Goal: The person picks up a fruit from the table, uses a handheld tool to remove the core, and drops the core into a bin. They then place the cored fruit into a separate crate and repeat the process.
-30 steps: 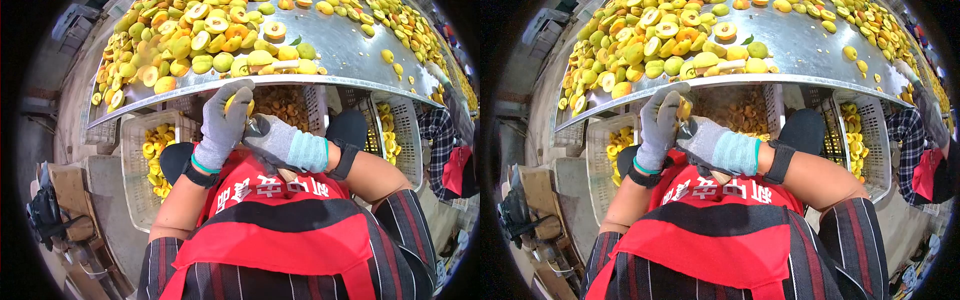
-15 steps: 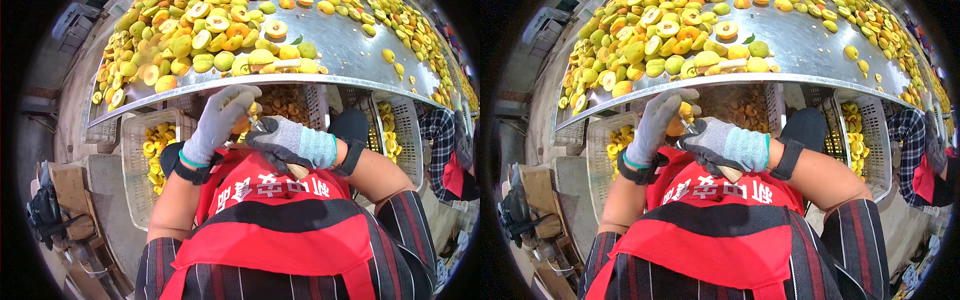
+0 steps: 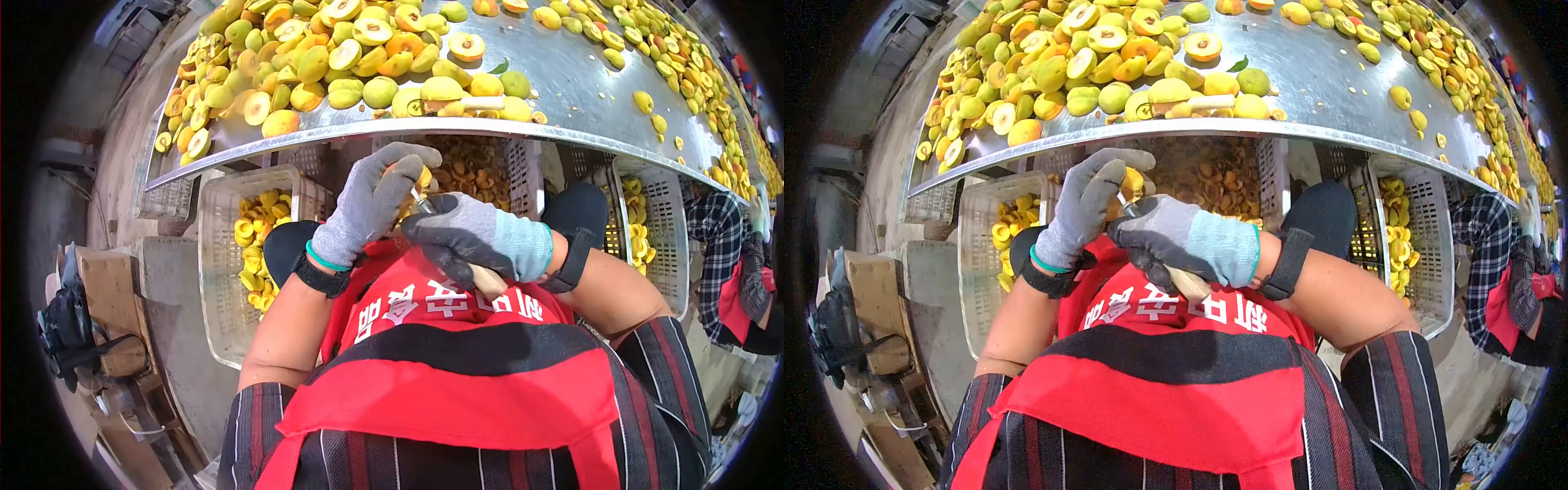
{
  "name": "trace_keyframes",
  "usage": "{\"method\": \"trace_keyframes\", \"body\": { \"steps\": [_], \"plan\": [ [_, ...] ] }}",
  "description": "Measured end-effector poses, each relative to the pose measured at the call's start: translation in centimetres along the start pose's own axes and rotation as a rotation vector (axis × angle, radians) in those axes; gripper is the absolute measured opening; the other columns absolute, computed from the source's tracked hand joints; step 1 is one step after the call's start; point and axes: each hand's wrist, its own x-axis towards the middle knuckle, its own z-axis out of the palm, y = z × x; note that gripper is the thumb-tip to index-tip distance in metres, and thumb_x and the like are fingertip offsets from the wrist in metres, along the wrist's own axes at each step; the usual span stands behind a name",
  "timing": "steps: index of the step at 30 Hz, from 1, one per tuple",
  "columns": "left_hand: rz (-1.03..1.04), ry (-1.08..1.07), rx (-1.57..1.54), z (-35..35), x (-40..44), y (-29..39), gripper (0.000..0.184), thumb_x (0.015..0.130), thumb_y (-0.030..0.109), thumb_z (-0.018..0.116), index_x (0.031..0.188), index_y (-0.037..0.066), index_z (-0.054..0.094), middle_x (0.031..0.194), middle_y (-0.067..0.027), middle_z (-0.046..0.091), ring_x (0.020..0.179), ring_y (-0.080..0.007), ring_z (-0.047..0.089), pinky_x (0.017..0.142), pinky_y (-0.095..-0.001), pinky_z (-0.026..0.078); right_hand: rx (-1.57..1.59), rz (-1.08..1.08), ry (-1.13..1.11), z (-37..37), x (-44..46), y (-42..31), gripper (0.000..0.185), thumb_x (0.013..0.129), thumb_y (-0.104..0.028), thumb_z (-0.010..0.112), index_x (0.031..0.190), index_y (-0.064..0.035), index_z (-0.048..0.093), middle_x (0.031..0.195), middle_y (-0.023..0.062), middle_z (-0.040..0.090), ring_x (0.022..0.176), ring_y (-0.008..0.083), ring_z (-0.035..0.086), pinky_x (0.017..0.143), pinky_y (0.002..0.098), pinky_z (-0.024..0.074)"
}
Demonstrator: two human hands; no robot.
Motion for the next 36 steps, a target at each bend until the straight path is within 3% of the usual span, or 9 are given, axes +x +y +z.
{"method": "trace_keyframes", "body": {
  "steps": [3,11,13,21,24,25,29,35,36],
  "plan": [
    [-0.003,-0.044,-0.177,-0.2,-0.3,0.0,0.039,0.092,0.029,0.04,0.108,-0.003,0.055,0.096,-0.0122,0.062,0.086,-0.0167,0.059,0.078,-0.0294,0.047,0.414,-0.036,-0.055,0.1,-0.3,0.4,0.024,0.092,-0.023,0.047,0.072,-0.0084,0.049,0.054,-0.0032,0.043,0.04,0.0044,0.038,0.037,0.0226,0.0311],
    [0.062,-0.076,-0.3,0.2,-0.5,-0.9,0.047,0.091,0.038,0.042,0.113,-0.003,0.051,0.098,-0.0147,0.061,0.087,-0.0187,0.06,0.079,-0.0308,0.048,0.908,0.133,-0.112,0.6,-0.4,0.8,0.016,0.092,-0.022,0.047,0.084,-0.0081,0.049,0.053,-0.0066,0.036,0.036,0.0034,0.033,0.033,0.0185,0.0266],
    [0.217,0.121,-0.383,1.2,-0.2,-1.2,0.037,0.093,0.029,0.044,0.111,-0.003,0.051,0.093,-0.0133,0.062,0.084,-0.0174,0.06,0.075,-0.0287,0.048,1.158,0.121,-0.287,0.5,0.0,1.2,0.018,0.093,-0.024,0.044,0.087,-0.0074,0.05,0.053,-0.0071,0.036,0.037,0.0033,0.034,0.034,0.0193,0.0275],
    [0.286,0.356,-0.423,2.4,0.0,-1.6,0.04,0.093,0.033,0.04,0.11,-0.002,0.05,0.09,-0.0159,0.062,0.079,-0.0178,0.06,0.07,-0.028,0.049,1.001,-0.089,-0.161,1.8,0.6,1.8,0.019,0.092,-0.024,0.046,0.087,-0.0068,0.05,0.057,-0.0011,0.043,0.042,0.0075,0.041,0.036,0.0231,0.0338],
    [0.169,0.409,-0.721,1.8,0.8,-3.2,0.042,0.093,0.034,0.038,0.114,-0.001,0.048,0.09,-0.0163,0.062,0.078,-0.0182,0.06,0.069,-0.0273,0.049,0.609,-0.116,0.077,3.7,0.7,0.8,0.014,0.089,-0.018,0.049,0.091,-0.0044,0.051,0.056,0.0013,0.046,0.037,0.0096,0.04,0.036,0.0236,0.0344],
    [0.176,0.413,-0.723,1.7,0.7,-3.1,0.042,0.093,0.034,0.038,0.114,-0.001,0.048,0.09,-0.0163,0.062,0.078,-0.0182,0.06,0.069,-0.0273,0.049,0.102,-0.501,0.175,3.4,1.8,2.3,0.014,0.089,-0.017,0.05,0.09,-0.0035,0.05,0.056,0.0026,0.048,0.036,0.0103,0.041,0.036,0.0242,0.0357],
    [0.187,0.432,-0.652,1.9,0.1,-1.9,0.045,0.095,0.038,0.03,0.115,0.001,0.047,0.095,-0.0152,0.061,0.084,-0.019,0.06,0.077,-0.0304,0.049,0.577,-0.137,0.13,2.3,-0.1,0.3,0.023,0.09,-0.023,0.045,0.085,-0.003,0.054,0.057,0.0037,0.051,0.042,0.0116,0.046,0.039,0.0229,0.0371],
    [0.069,0.42,-0.746,-1.4,-1.2,-2.0,0.048,0.096,0.042,0.026,0.116,0.004,0.045,0.094,-0.0127,0.061,0.059,-0.0108,0.054,0.048,-0.0234,0.045,0.707,-0.084,0.31,-1.3,-0.1,4.2,0.054,0.091,-0.052,0.033,0.079,-0.0034,0.051,0.047,0.0093,0.046,0.029,0.0177,0.038,0.03,0.0271,0.0342],
    [0.124,0.484,-0.349,-2.2,-1.7,-2.0,0.043,0.095,0.039,0.03,0.117,0.004,0.044,0.094,-0.012,0.061,0.059,-0.0116,0.053,0.046,-0.0249,0.044,0.674,-0.077,0.328,-1.6,-0.3,4.3,0.056,0.091,-0.054,0.032,0.076,-0.0036,0.051,0.045,0.0097,0.045,0.029,0.0183,0.037,0.029,0.0275,0.0338]
  ]
}}
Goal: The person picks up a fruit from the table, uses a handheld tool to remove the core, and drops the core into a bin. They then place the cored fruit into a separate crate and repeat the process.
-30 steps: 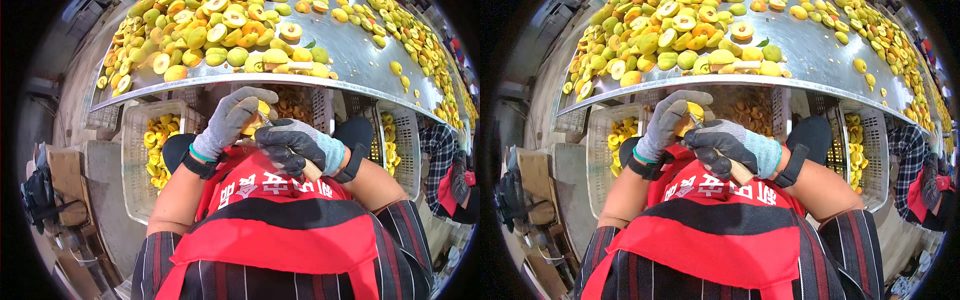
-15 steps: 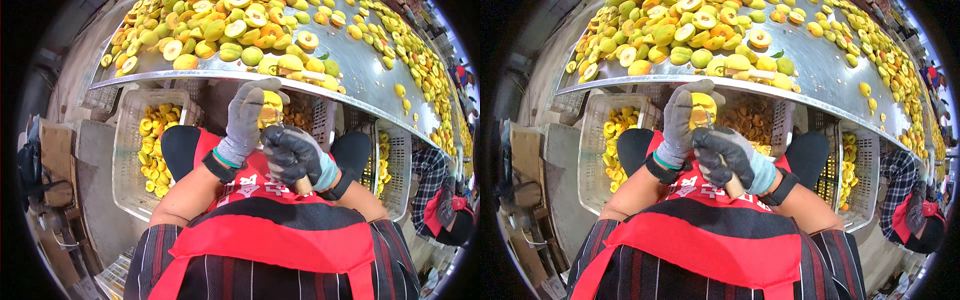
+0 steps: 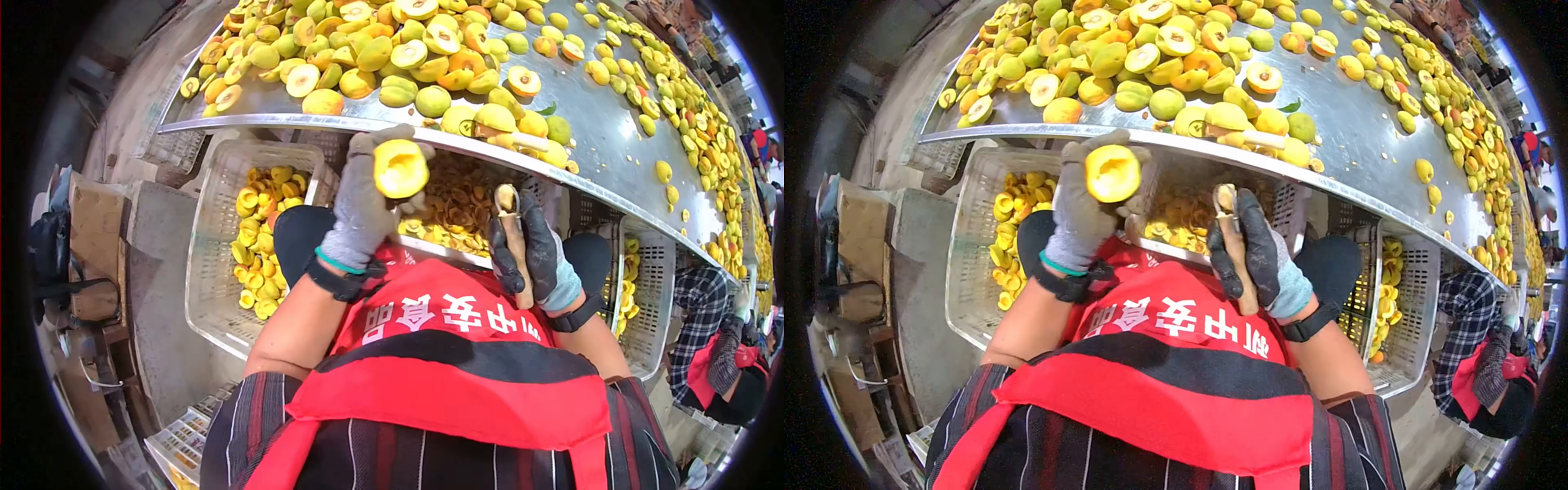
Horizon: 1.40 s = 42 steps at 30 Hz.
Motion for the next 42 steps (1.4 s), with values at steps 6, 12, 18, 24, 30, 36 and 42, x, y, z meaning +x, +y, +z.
{"method": "trace_keyframes", "body": {
  "steps": [6,12,18,24,30,36,42],
  "plan": [
    [0.076,0.059,1.155,-11.2,0.1,6.9,0.03,0.085,0.027,0.053,0.1,0.002,0.06,0.09,-0.013,0.063,0.08,-0.0214,0.061,0.074,-0.03,0.047,-0.079,0.045,0.086,-3.9,0.8,1.1,0.066,0.087,-0.061,0.029,0.064,-0.003,0.051,0.044,0.0102,0.044,0.027,0.0196,0.038,0.027,0.028,0.034],
    [-0.1,0.24,1.68,-9.0,9.5,8.0,0.053,0.077,0.045,0.059,0.111,0.005,0.055,0.098,-0.0201,0.062,0.095,-0.0326,0.058,0.082,-0.0379,0.044,-0.038,0.101,0.077,-2.0,1.1,1.7,0.056,0.09,-0.054,0.034,0.078,-0.0036,0.055,0.049,0.0072,0.046,0.035,0.0168,0.042,0.033,0.0284,0.0355],
    [-0.448,0.077,1.697,-9.3,14.5,4.1,0.07,0.058,0.042,0.074,0.111,0.003,0.051,0.106,-0.0194,0.059,0.098,-0.0327,0.058,0.084,-0.0402,0.045,-0.157,0.151,0.046,-1.1,-1.2,0.5,0.031,0.091,-0.033,0.046,0.089,-0.0034,0.053,0.06,0.0049,0.052,0.045,0.0126,0.048,0.041,0.0246,0.0381],
    [0.032,0.09,0.628,-8.9,10.7,4.0,0.063,0.068,0.032,0.071,0.117,0.0,0.046,0.11,-0.0165,0.058,0.102,-0.0334,0.056,0.086,-0.0411,0.045,-0.214,0.095,0.045,0.6,-1.5,-1.3,0.02,0.088,-0.022,0.053,0.094,-0.0021,0.053,0.064,0.0068,0.056,0.049,0.0139,0.053,0.043,0.0253,0.042],
    [-0.176,-0.292,-0.854,-2.1,3.4,3.0,0.057,0.082,0.025,0.057,0.129,0.001,0.036,0.127,-0.0197,0.044,0.118,-0.0343,0.043,0.098,-0.0459,0.036,-0.433,-0.101,-0.111,4.4,-0.2,-4.0,0.034,0.09,-0.029,0.048,0.111,-0.0031,0.049,0.069,0.0046,0.054,0.045,0.0085,0.048,0.041,0.0195,0.0381],
    [-0.171,-0.188,-0.787,0.9,0.7,1.1,0.055,0.088,0.034,0.049,0.13,0.003,0.036,0.126,-0.0196,0.045,0.112,-0.032,0.048,0.096,-0.044,0.04,-0.587,-0.229,-0.126,5.2,1.2,-3.1,0.028,0.088,-0.03,0.048,0.093,-0.0032,0.051,0.059,0.0079,0.054,0.041,0.0136,0.051,0.037,0.0253,0.0406],
    [-0.043,-0.19,-0.463,2.1,-0.5,2.1,0.052,0.087,0.03,0.053,0.128,0.002,0.038,0.117,-0.0158,0.05,0.107,-0.0227,0.051,0.093,-0.0354,0.043,-0.477,-0.137,-0.112,5.7,0.6,-3.4,0.033,0.091,-0.034,0.042,0.088,-0.0029,0.052,0.057,0.0078,0.054,0.039,0.0154,0.052,0.037,0.0266,0.0404]
  ]
}}
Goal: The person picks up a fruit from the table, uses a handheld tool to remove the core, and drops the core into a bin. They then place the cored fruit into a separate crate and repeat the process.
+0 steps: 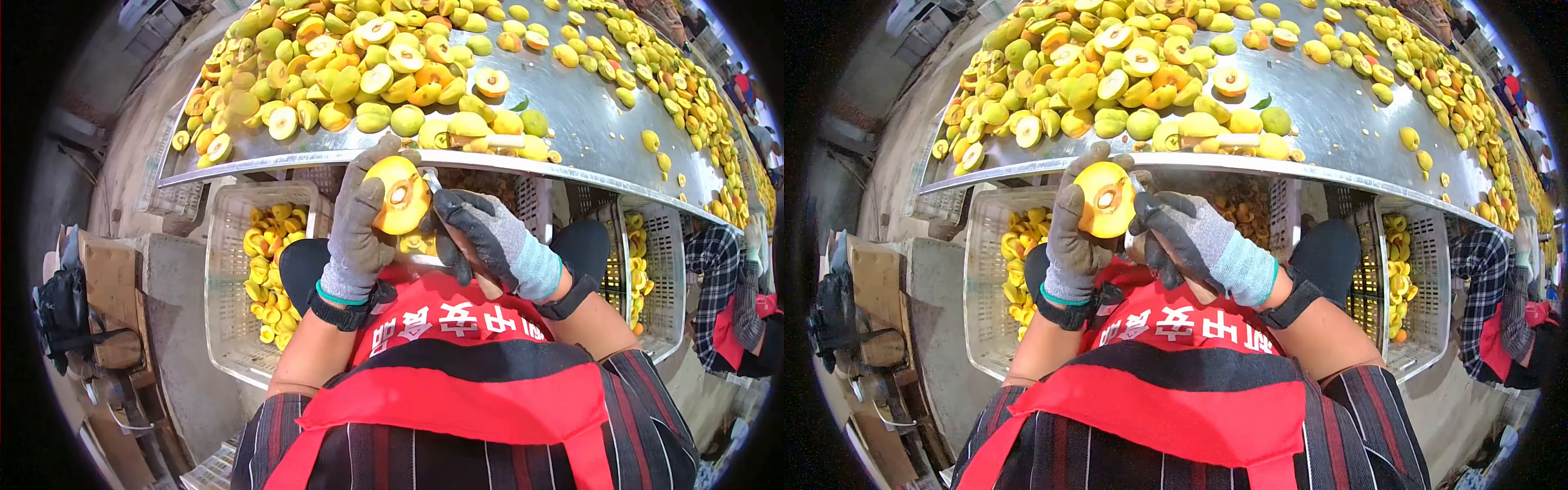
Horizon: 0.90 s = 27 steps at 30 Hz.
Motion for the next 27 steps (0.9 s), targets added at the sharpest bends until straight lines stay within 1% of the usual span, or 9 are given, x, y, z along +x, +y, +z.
{"method": "trace_keyframes", "body": {
  "steps": [2,7,11,14,16,17,22,25,27],
  "plan": [
    [0.035,0.039,0.222,0.5,-0.1,0.0,0.061,0.084,0.042,0.055,0.128,0.003,0.038,0.116,-0.0166,0.053,0.105,-0.0244,0.053,0.089,-0.0367,0.046,-0.022,-0.025,-0.008,-0.2,-0.1,0.4,0.037,0.092,-0.037,0.041,0.089,-0.0025,0.053,0.055,0.0078,0.053,0.039,0.015,0.05,0.037,0.0263,0.0391],
    [0.059,0.043,0.25,0.9,-0.4,0.2,0.064,0.081,0.044,0.057,0.127,0.003,0.039,0.118,-0.0148,0.051,0.105,-0.0227,0.053,0.089,-0.0357,0.046,0.399,0.032,-0.163,-0.9,-0.4,1.0,0.043,0.094,-0.041,0.035,0.09,-0.0026,0.053,0.051,0.0059,0.049,0.037,0.0132,0.046,0.036,0.0252,0.0369],
    [0.043,0.026,0.229,1.0,-0.3,0.6,0.065,0.08,0.044,0.058,0.126,0.002,0.039,0.12,-0.0122,0.049,0.104,-0.0222,0.053,0.089,-0.0356,0.047,0.509,0.011,-0.237,-1.1,-0.7,1.6,0.042,0.095,-0.039,0.032,0.092,-0.0031,0.053,0.053,0.0055,0.05,0.038,0.0123,0.045,0.036,0.024,0.0367],
    [0.048,-0.002,0.142,0.4,-0.4,0.7,0.055,0.085,0.034,0.055,0.126,0.001,0.04,0.114,-0.0141,0.053,0.103,-0.0211,0.054,0.088,-0.0333,0.046,0.385,-0.019,-0.087,-0.9,-0.9,1.5,0.037,0.094,-0.037,0.037,0.092,-0.0038,0.052,0.058,0.0046,0.051,0.04,0.0114,0.046,0.037,0.0228,0.0372],
    [0.025,0.026,0.192,0.6,-0.5,1.1,0.06,0.083,0.039,0.057,0.126,0.001,0.039,0.116,-0.0143,0.052,0.103,-0.0224,0.054,0.088,-0.0351,0.047,0.206,-0.074,0.102,-0.9,-0.9,1.9,0.029,0.092,-0.034,0.045,0.09,-0.0048,0.051,0.062,0.0033,0.051,0.043,0.0095,0.047,0.038,0.022,0.0381],
    [0.005,0.054,0.245,0.7,-0.5,1.2,0.065,0.081,0.043,0.058,0.126,0.002,0.038,0.119,-0.0145,0.05,0.103,-0.0236,0.055,0.088,-0.0369,0.047,0.168,-0.082,0.14,-1.0,-0.7,1.8,0.023,0.088,-0.028,0.054,0.089,-0.0055,0.051,0.063,0.0023,0.051,0.045,0.0079,0.048,0.04,0.0221,0.0397],
    [-0.012,0.04,0.205,-0.1,-0.6,1.0,0.066,0.081,0.043,0.057,0.128,0.002,0.037,0.117,-0.0189,0.051,0.105,-0.0278,0.054,0.089,-0.0389,0.047,0.084,-0.145,0.236,-1.2,-0.3,2.6,0.018,0.087,-0.019,0.057,0.095,-0.0043,0.05,0.068,0.0026,0.052,0.052,0.0095,0.05,0.044,0.0229,0.0436],
    [-0.01,0.041,0.202,-0.1,-0.6,1.2,0.066,0.081,0.043,0.057,0.128,0.001,0.036,0.117,-0.0204,0.051,0.105,-0.0308,0.054,0.089,-0.0401,0.047,-0.152,-0.295,0.321,-1.5,0.0,2.8,0.021,0.086,-0.019,0.059,0.097,-0.0033,0.051,0.068,0.0034,0.052,0.055,0.0102,0.05,0.047,0.0238,0.0429],
    [-0.009,0.034,0.193,0.1,-0.5,1.2,0.066,0.082,0.043,0.057,0.128,0.001,0.036,0.117,-0.0207,0.051,0.105,-0.0321,0.054,0.089,-0.0406,0.047,-0.669,-0.542,0.437,-2.0,0.2,3.2,0.022,0.087,-0.019,0.057,0.098,-0.0017,0.051,0.071,0.005,0.053,0.058,0.011,0.05,0.053,0.0255,0.0424]
  ]
}}
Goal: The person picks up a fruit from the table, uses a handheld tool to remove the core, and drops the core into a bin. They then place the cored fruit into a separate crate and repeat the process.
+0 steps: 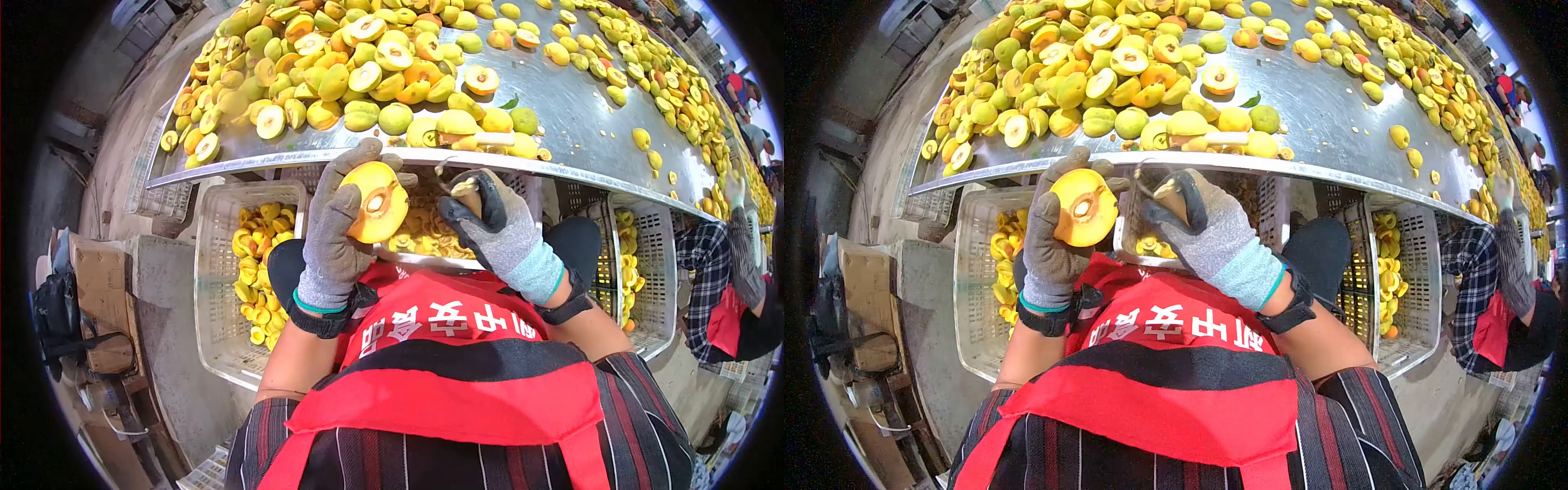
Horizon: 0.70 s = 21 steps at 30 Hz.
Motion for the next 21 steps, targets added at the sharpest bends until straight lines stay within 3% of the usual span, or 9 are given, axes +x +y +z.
{"method": "trace_keyframes", "body": {
  "steps": [1,3,11,15,18,21],
  "plan": [
    [0.004,-0.017,-0.05,0.2,0.0,0.1,0.062,0.083,0.039,0.057,0.127,0.001,0.037,0.115,-0.0184,0.053,0.103,-0.0294,0.055,0.089,-0.0376,0.047,-0.001,0.001,0.001,-0.3,-0.1,-0.2,0.022,0.087,-0.019,0.057,0.098,-0.0017,0.051,0.071,0.005,0.053,0.058,0.011,0.05,0.053,0.0255,0.0424],
    [0.007,-0.035,-0.1,0.3,0.0,0.1,0.057,0.084,0.034,0.057,0.126,0.0,0.039,0.112,-0.0162,0.054,0.101,-0.0268,0.056,0.088,-0.0346,0.047,0.007,0.14,-0.107,-0.9,-0.3,-1.0,0.027,0.08,-0.017,0.059,0.101,-0.0001,0.052,0.089,0.0219,0.058,0.086,0.0389,0.056,0.071,0.0429,0.0467],
    [0.063,0.02,0.009,1.1,-0.3,0.2,0.061,0.081,0.036,0.06,0.125,0.0,0.04,0.114,-0.0143,0.052,0.105,-0.0206,0.053,0.089,-0.0339,0.046,-0.015,0.097,-0.049,0.0,-0.8,0.1,0.029,0.08,-0.021,0.06,0.1,-0.0011,0.052,0.086,0.0211,0.058,0.081,0.0379,0.058,0.067,0.0423,0.0471],
    [0.079,-0.028,0.053,1.3,-0.3,0.3,0.062,0.08,0.037,0.061,0.125,0.0,0.04,0.114,-0.0149,0.052,0.105,-0.0207,0.053,0.089,-0.0335,0.045,0.042,0.189,-0.106,0.0,-0.6,-0.7,0.032,0.08,-0.022,0.06,0.103,-0.0022,0.049,0.083,0.022,0.058,0.079,0.0393,0.058,0.065,0.0439,0.0473],
    [0.076,-0.003,0.058,1.5,-0.4,0.1,0.062,0.08,0.038,0.061,0.125,0.0,0.04,0.114,-0.0153,0.052,0.105,-0.021,0.053,0.09,-0.0331,0.044,-0.013,0.138,-0.097,0.4,-0.9,-1.1,0.034,0.08,-0.023,0.06,0.103,-0.0022,0.045,0.078,0.0236,0.058,0.076,0.041,0.058,0.063,0.0448,0.0471],
    [0.055,-0.048,0.124,1.2,-0.4,-0.1,0.063,0.082,0.044,0.056,0.125,0.001,0.039,0.128,-0.0128,0.044,0.114,-0.0243,0.048,0.095,-0.0384,0.041,0.026,0.128,-0.098,0.7,-1.2,-1.7,0.034,0.081,-0.024,0.06,0.102,-0.0021,0.045,0.076,0.0244,0.057,0.073,0.0415,0.058,0.061,0.0456,0.0467]
  ]
}}
